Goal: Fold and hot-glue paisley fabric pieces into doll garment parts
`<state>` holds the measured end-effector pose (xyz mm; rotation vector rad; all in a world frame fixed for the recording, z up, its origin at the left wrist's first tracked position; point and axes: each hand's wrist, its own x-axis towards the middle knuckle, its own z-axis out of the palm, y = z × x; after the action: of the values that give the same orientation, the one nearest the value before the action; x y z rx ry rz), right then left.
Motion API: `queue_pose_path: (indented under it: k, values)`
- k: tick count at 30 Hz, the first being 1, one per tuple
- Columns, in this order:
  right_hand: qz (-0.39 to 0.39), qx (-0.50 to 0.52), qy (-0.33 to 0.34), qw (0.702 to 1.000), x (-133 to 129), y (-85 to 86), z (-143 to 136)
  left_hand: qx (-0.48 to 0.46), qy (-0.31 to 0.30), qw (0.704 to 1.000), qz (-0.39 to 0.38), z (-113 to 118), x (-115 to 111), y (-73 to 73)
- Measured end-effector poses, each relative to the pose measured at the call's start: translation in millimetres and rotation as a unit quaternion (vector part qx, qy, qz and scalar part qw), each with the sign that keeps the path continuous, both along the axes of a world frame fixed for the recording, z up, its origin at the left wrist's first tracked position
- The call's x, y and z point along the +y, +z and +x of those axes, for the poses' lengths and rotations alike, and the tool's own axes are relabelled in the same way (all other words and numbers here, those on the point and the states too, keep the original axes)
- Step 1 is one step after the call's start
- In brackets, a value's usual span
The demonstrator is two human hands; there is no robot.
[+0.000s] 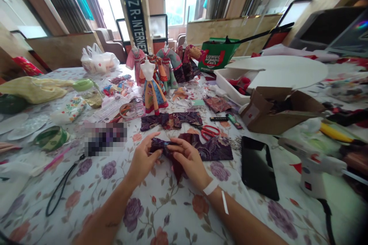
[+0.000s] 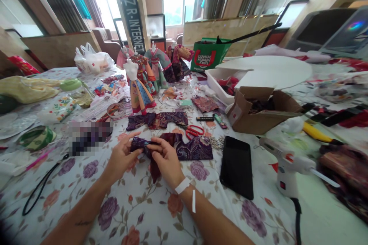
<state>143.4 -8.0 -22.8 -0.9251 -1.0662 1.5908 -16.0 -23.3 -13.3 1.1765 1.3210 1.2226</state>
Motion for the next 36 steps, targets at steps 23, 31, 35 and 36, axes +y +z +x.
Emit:
queue_pose_path:
  k: [23,31,35,36]
  values:
    - [0.531,-0.532,-0.049,0.658,26.2,4.3,44.7,0.013,0.001,1.0,0.017,-12.2,10.6,-4.2]
    - [0.545,-0.636,0.099,0.536,-17.2,1.6,42.3,-0.049,-0.057,0.995,-0.059,-25.1,18.3,-12.7]
    - [0.517,-0.656,0.068,0.545,-30.6,-8.6,52.2,-0.069,-0.113,0.985,-0.111,-23.4,13.6,-17.4]
    - [0.518,-0.661,0.058,0.54,-31.7,-10.6,53.8,-0.07,-0.124,0.983,-0.113,-22.6,12.6,-18.3]
